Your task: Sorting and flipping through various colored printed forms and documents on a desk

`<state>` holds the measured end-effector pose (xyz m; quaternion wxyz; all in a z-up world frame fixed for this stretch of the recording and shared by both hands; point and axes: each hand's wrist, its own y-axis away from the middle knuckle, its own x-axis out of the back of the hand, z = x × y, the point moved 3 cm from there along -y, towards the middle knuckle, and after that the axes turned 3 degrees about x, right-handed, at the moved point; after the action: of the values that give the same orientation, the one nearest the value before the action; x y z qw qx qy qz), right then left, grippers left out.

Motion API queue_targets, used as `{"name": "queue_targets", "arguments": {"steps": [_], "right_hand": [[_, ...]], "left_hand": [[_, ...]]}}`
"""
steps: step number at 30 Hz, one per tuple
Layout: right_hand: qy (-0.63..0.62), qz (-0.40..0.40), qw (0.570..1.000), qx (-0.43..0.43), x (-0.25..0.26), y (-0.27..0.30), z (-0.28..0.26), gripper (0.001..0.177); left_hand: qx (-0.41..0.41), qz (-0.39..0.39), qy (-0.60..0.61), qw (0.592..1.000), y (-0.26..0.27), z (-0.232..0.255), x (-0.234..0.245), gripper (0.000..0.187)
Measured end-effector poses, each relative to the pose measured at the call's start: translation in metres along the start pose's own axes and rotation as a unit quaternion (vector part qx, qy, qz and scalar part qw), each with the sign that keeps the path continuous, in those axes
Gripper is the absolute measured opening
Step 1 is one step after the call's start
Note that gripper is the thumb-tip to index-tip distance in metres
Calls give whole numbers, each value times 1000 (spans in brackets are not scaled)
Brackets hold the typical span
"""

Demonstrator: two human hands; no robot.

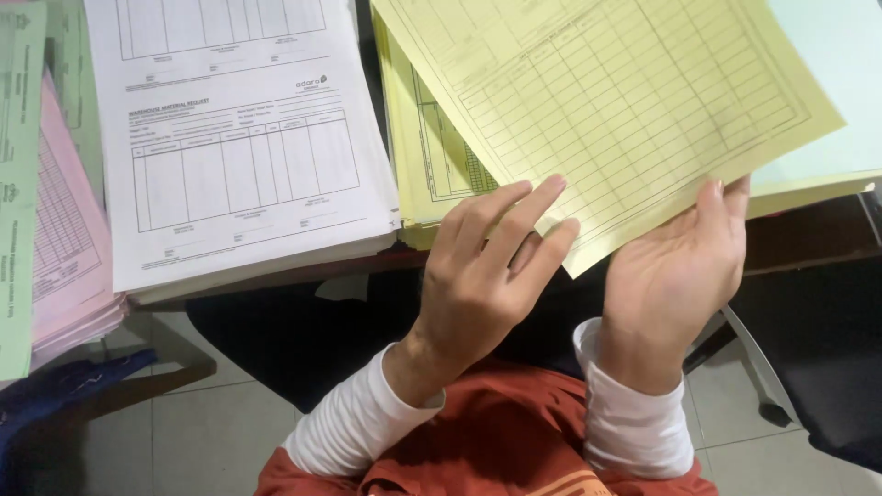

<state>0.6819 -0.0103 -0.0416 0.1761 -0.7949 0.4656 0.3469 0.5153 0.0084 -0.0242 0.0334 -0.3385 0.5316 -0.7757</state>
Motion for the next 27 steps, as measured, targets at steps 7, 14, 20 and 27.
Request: {"name": "queue_targets", "arguments": {"steps": [7,14,20,27], "right_hand": [[-225,3,966,130,-10,48,-9,139],[470,-454,616,439,3,35,13,33],[499,-484,558,452,-15,38,20,32],[493,-508,544,450,-25,35,24,34]], "left_hand": [[39,-91,73,992,-2,-29,19,6],[52,-174,136,974,-6,-53,22,32],[64,-216,79,971,-4,-54,33,45],[64,-167,-10,984,7,-52,38,27]]}}
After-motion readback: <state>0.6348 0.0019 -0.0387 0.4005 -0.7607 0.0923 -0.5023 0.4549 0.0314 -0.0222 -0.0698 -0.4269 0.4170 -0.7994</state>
